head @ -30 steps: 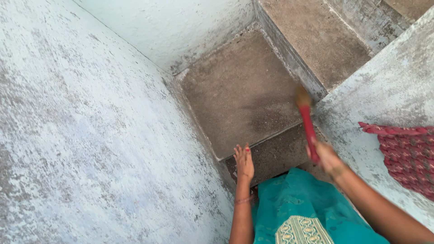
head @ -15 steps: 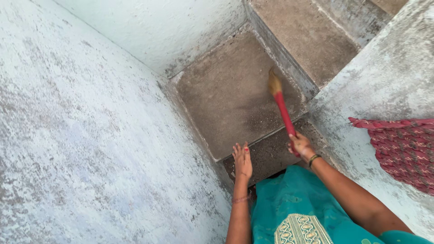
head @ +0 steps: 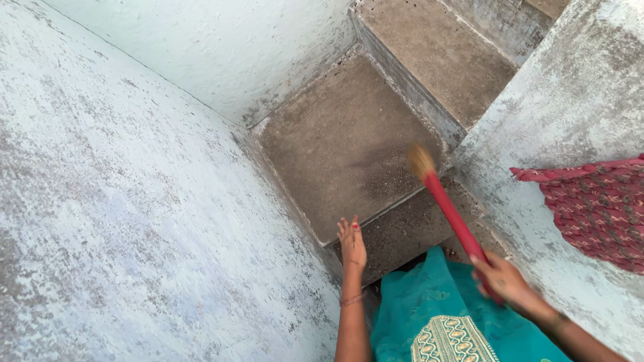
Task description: The person sweeps debris from concrete stairs using a small handheld brush by hand, moving down the steps while clearing each surface.
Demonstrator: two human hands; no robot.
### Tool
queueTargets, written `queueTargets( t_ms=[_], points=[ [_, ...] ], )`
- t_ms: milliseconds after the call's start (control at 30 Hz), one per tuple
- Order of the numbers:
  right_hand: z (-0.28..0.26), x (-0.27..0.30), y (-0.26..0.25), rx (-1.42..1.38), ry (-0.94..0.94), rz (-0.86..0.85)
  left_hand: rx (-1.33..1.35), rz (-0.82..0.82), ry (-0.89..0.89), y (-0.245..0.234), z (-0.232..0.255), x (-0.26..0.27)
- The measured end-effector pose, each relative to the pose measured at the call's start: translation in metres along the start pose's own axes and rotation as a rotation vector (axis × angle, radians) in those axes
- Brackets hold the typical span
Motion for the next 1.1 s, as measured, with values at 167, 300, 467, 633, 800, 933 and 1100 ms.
queueTargets(
  t_ms=[167,300,467,633,800,933,1100],
  points=[
    [-0.107,-0.093,0.016,0.729,-0.316,0.113,-0.018,-0.027,0.006,-0.012,0.03,0.008],
    [-0.155,-0.199,0.031,0.887,-0.456,0.257,-0.1,0.034,0.142,-0.004,0.033,0.014],
    [-0.168,-0.251,0.039,0.857,-0.319,0.23,-0.152,0.019,0.151,0.009,0.03,0.022],
    [-0.096,-0.192,0.015,1.114,-0.462,-0.042,-0.094,0.01,0.104,0.013,0.022,0.027],
    [-0.045,-0.089,-0.05,1.354,-0.443,-0.129,-0.031,0.009,0.082,0.012,0.021,0.025],
    [-0.062,-0.069,-0.064,1.415,-0.405,-0.021,-0.027,0.017,0.061,0.01,0.022,0.025],
    [-0.109,-0.131,-0.058,1.231,-0.419,0.131,-0.049,-0.028,-0.002,0.012,0.026,0.025]
  ],
)
Point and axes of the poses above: each hand's wrist, its own x-axis away from the middle knuckle, its own y-axis out of the palm, z = x × y, the point moved 5 cm from there along -x, towards the middle knuckle, and after that the axes turned 15 degrees about -x, right-handed, at the moved point
